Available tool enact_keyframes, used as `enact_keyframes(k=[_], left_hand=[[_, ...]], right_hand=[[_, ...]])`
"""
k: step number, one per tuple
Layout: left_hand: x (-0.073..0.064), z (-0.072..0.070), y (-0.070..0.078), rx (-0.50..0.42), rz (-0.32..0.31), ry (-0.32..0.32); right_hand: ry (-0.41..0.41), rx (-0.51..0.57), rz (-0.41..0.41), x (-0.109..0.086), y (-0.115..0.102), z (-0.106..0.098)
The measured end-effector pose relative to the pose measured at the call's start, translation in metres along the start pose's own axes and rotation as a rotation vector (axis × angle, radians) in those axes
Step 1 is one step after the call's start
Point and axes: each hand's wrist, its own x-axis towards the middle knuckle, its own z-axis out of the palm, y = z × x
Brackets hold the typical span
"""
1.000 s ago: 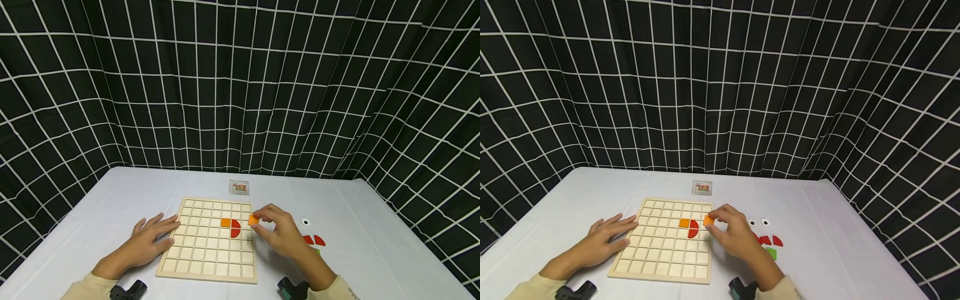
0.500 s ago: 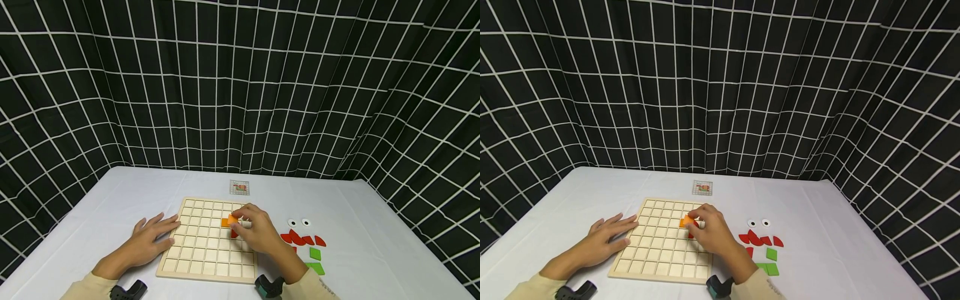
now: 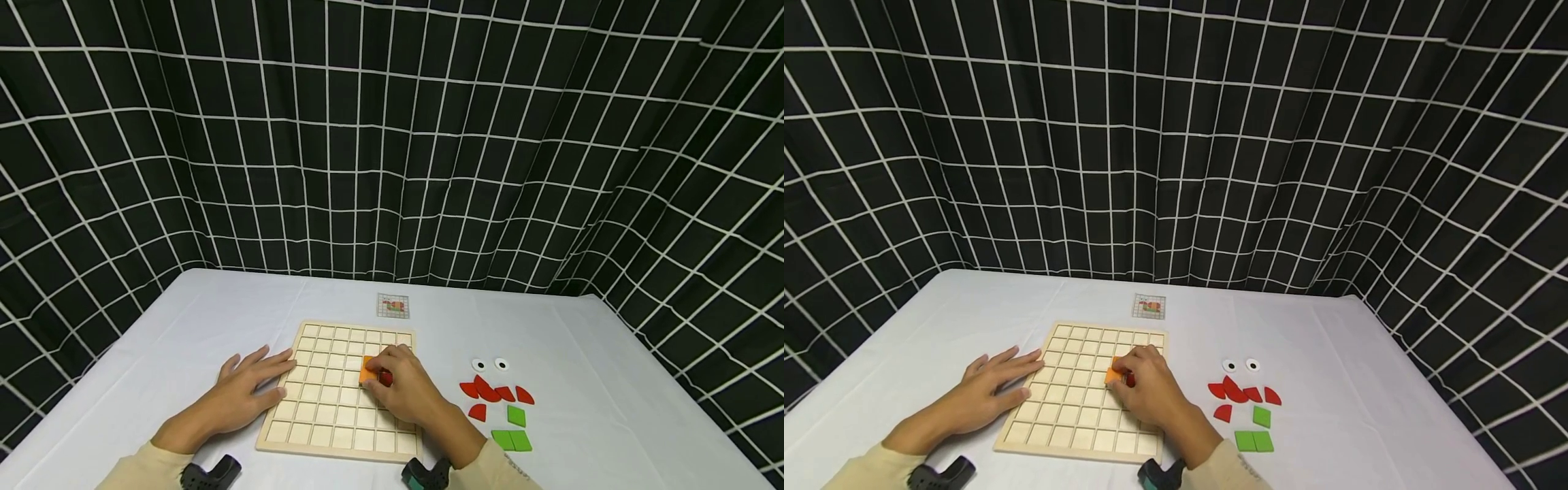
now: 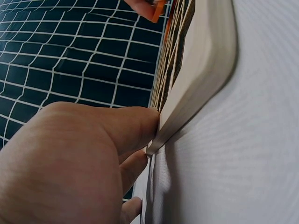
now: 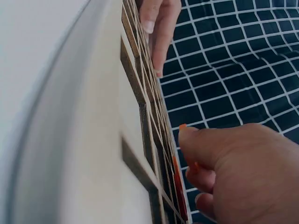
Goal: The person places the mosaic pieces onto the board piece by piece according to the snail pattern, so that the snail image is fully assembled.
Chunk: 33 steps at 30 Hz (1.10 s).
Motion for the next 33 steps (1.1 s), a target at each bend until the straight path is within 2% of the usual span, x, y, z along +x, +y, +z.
enact_keyframes(k=[8, 22, 27, 33], left_hand=[[0.001, 0.001, 0.0, 0.002, -0.001, -0.005], [-0.001, -0.002, 0.001, -0.011, 0.0, -0.003], [-0.001, -0.002, 0.001, -0.012, 0.001, -0.002], [0.0, 0.0, 0.0, -0.005, 0.009, -0.003]], right_hand=[[-0.009, -0.028, 0.035, -0.003, 0.003, 0.002], [-0.025, -0.017, 0.014, -0.002, 0.002, 0.004], [0.01, 0.013, 0.028, -0.003, -0.002, -0.001], [0.105, 0.083, 0.047, -0.002, -0.008, -0.019]])
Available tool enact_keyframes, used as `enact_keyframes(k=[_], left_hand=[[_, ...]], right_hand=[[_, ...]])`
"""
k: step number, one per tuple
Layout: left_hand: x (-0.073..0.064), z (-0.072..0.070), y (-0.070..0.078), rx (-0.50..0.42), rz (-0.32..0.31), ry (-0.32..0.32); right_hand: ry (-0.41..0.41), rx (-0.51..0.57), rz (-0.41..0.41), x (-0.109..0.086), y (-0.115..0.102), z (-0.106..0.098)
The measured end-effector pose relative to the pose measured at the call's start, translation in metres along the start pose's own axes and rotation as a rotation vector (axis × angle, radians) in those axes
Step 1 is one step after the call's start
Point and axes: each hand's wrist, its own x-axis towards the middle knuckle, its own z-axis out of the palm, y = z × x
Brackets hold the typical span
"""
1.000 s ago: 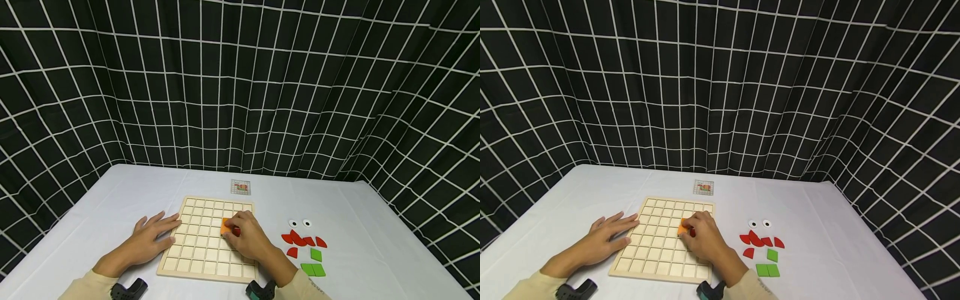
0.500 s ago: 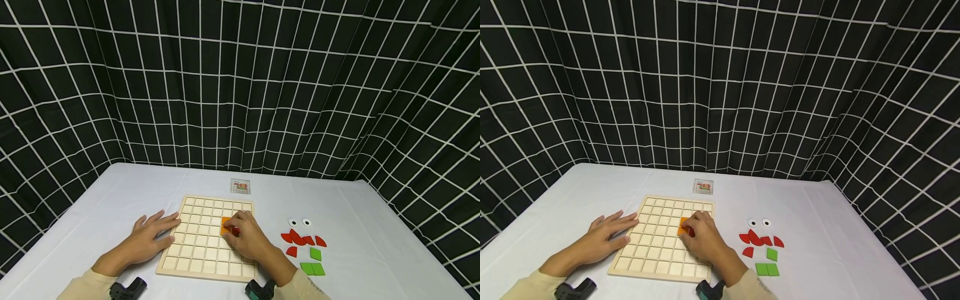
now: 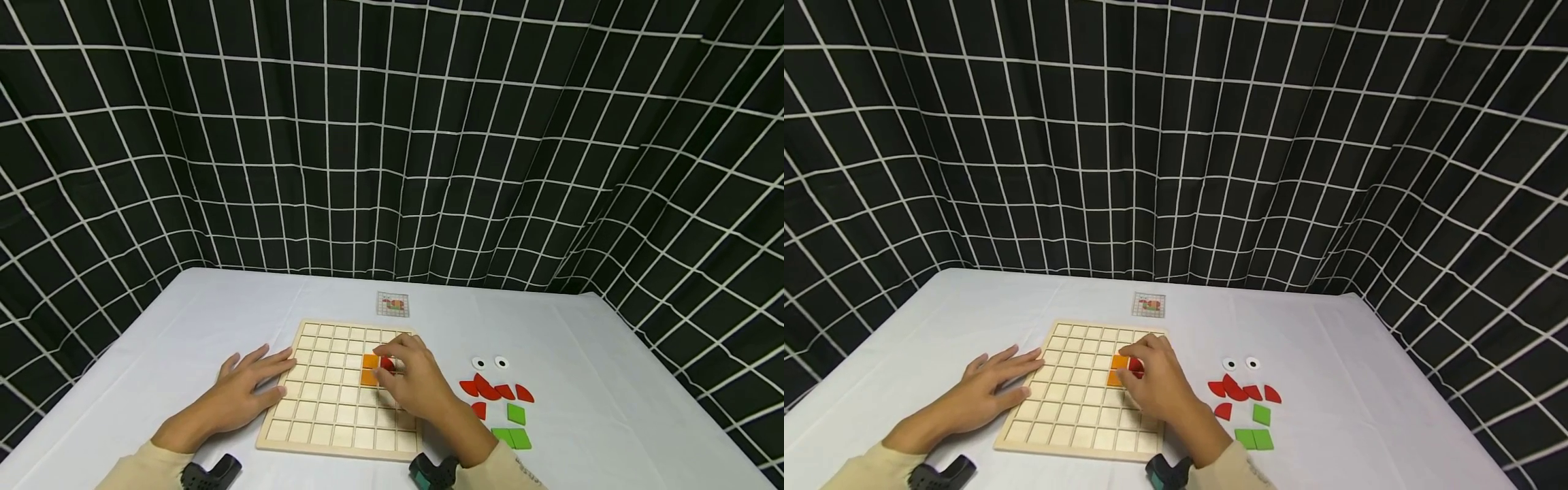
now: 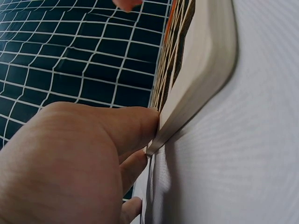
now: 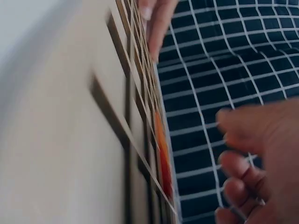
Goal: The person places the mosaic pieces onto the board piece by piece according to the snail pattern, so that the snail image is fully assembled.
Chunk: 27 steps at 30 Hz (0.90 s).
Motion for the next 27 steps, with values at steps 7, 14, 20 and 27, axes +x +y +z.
enact_keyframes(k=[7, 14, 20, 27], left_hand=[[0.002, -0.001, 0.0, 0.003, 0.01, 0.0], [0.002, 0.0, 0.0, 0.008, -0.01, -0.004], [0.0, 0.0, 0.001, 0.021, 0.001, 0.008], [-0.001, 0.0, 0.001, 0.008, 0.025, 0.02]], right_hand=[[0.1, 0.018, 0.014, -0.003, -0.003, -0.03], [0.161, -0.019, 0.039, -0.017, 0.007, -0.059], [0.187, -0.028, 0.058, -0.031, 0.02, -0.084], [0.213, -0.063, 0.058, -0.046, 0.035, -0.107]])
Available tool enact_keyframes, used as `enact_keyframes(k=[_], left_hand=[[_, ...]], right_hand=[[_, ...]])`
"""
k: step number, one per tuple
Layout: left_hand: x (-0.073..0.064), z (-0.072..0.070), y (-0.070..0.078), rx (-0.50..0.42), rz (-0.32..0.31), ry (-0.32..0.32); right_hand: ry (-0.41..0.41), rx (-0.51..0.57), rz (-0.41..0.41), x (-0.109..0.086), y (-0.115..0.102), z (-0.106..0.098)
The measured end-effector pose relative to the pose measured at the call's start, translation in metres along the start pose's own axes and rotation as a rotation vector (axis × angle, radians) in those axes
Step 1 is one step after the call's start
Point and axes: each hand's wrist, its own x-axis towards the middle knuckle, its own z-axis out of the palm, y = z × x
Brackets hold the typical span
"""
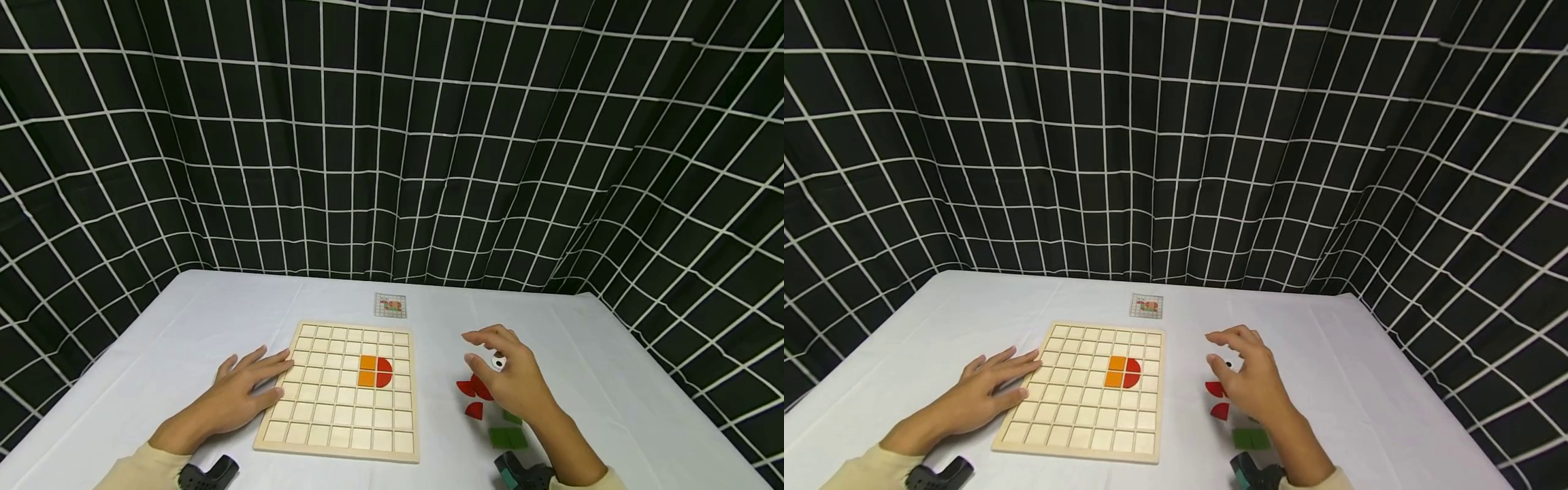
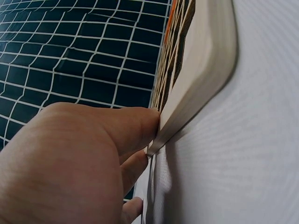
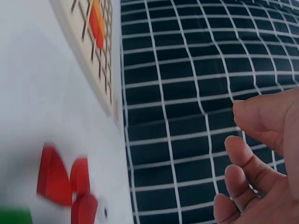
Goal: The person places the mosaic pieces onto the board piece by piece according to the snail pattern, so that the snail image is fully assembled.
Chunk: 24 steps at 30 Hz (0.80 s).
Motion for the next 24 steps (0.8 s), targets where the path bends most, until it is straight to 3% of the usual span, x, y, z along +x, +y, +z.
enact_keyframes(k=[11, 19, 24], left_hand=[[0.0, 0.002, -0.001, -0.019, -0.017, -0.013], [0.0, 0.0, -0.001, -0.004, -0.003, -0.004], [0.001, 0.0, -0.002, 0.003, 0.001, -0.005]], right_hand=[[-0.026, -0.011, 0.074, -0.015, 0.025, -0.009], [-0.155, 0.003, 0.171, -0.024, 0.047, 0.006], [-0.242, -0.043, 0.123, -0.027, 0.053, 0.013]])
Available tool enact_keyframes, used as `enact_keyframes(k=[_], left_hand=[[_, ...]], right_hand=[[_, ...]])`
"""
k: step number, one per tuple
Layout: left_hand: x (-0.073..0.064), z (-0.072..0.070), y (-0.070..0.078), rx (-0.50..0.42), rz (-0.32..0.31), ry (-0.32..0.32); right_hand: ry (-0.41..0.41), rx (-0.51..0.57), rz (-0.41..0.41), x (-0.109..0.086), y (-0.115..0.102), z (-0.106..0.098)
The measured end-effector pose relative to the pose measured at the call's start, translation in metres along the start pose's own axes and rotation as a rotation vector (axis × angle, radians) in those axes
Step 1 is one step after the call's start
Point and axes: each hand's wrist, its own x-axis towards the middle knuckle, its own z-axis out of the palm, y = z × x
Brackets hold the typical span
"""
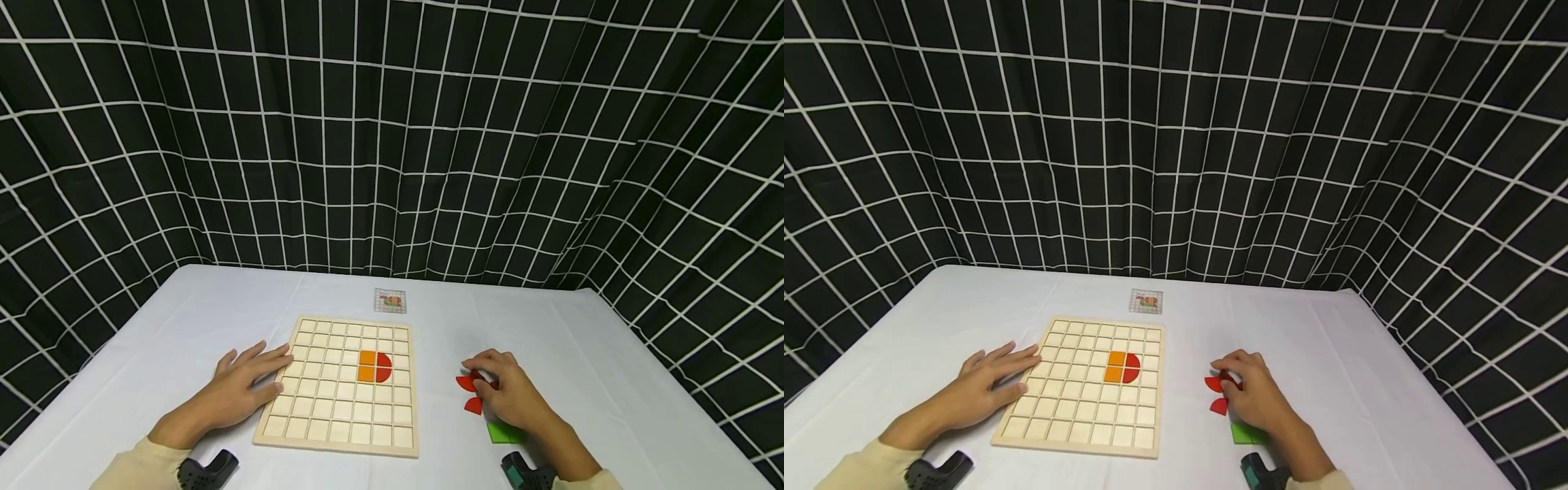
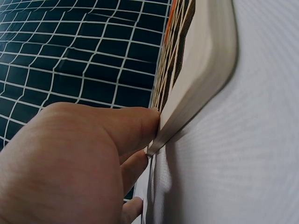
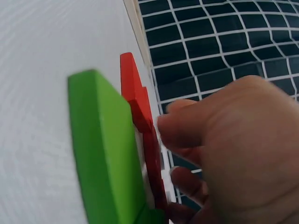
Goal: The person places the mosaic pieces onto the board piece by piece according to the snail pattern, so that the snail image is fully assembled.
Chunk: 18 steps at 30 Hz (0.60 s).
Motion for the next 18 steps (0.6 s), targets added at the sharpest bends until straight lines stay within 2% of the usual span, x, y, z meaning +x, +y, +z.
enact_keyframes(k=[4, 13, 18], left_hand=[[0.0009, -0.0016, 0.0005, -0.002, -0.003, 0.0], [0.0009, -0.0028, 0.0014, -0.011, -0.003, -0.008], [0.0006, -0.0013, 0.0019, -0.025, -0.006, -0.011]], right_hand=[[-0.008, -0.037, -0.026, 0.0007, -0.0004, 0.0004], [-0.019, -0.097, 0.018, 0.0007, 0.0016, 0.0039], [-0.083, -0.116, 0.007, 0.0014, -0.002, 0.0033]])
